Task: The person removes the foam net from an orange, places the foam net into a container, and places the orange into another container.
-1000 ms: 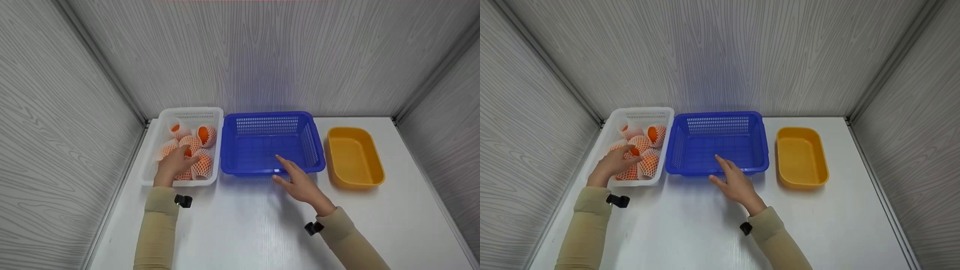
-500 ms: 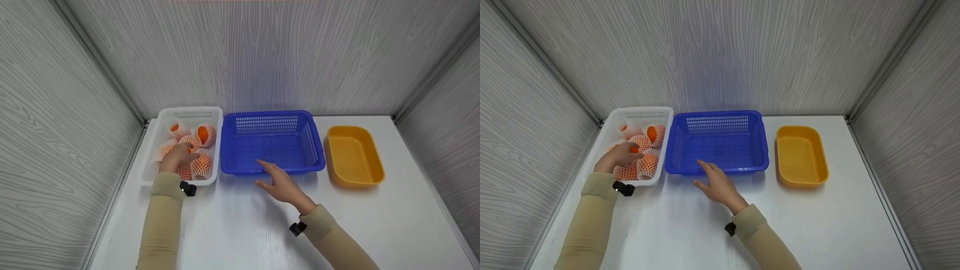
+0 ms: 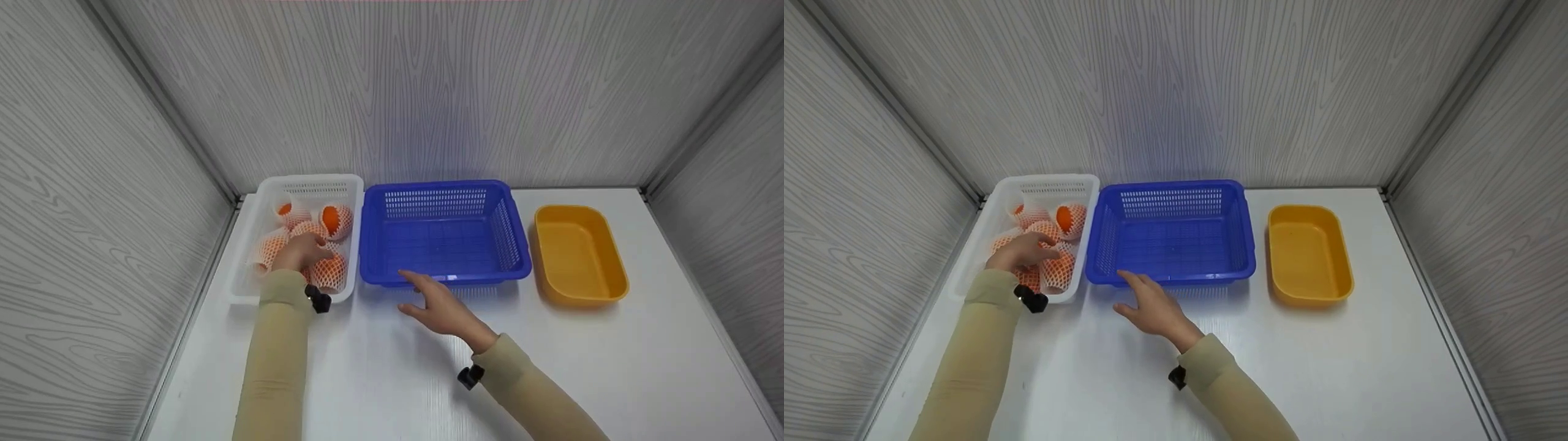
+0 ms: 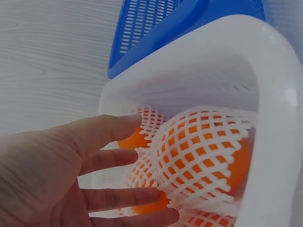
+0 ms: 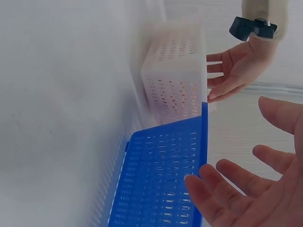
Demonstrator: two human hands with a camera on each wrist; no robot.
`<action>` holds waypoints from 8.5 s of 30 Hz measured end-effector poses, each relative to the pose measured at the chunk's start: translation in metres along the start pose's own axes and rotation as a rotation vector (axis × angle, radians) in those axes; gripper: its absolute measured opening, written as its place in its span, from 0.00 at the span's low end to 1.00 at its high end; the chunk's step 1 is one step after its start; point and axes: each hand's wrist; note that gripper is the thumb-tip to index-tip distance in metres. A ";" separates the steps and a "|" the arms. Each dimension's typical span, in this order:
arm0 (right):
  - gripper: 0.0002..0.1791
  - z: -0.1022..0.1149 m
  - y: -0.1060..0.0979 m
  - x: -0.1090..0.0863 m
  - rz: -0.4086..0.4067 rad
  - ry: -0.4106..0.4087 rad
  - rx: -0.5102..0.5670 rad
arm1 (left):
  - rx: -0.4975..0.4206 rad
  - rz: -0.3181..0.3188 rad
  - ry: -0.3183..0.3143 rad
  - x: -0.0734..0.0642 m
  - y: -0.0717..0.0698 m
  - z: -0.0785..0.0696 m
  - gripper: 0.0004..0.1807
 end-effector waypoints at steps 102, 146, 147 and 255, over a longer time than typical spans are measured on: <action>0.22 -0.026 -0.033 -0.029 -0.438 0.086 0.506 | -0.413 -0.014 0.810 -0.088 0.143 -0.045 0.65; 0.22 -0.078 0.007 -0.078 -0.168 0.092 0.310 | -0.294 0.130 0.662 -0.048 0.220 -0.019 0.38; 0.21 -0.073 0.005 -0.078 -0.177 0.088 0.316 | -0.297 0.133 0.661 -0.048 0.220 -0.019 0.37; 0.10 -0.039 0.015 -0.078 -0.402 0.073 0.327 | -0.563 -0.114 0.632 -0.054 0.224 -0.017 0.02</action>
Point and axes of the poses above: each hand's wrist, its own x-axis towards the middle knuckle, its own y-axis out of the palm, z = x × y, and after that the axes turned 14 degrees about -y, right-handed
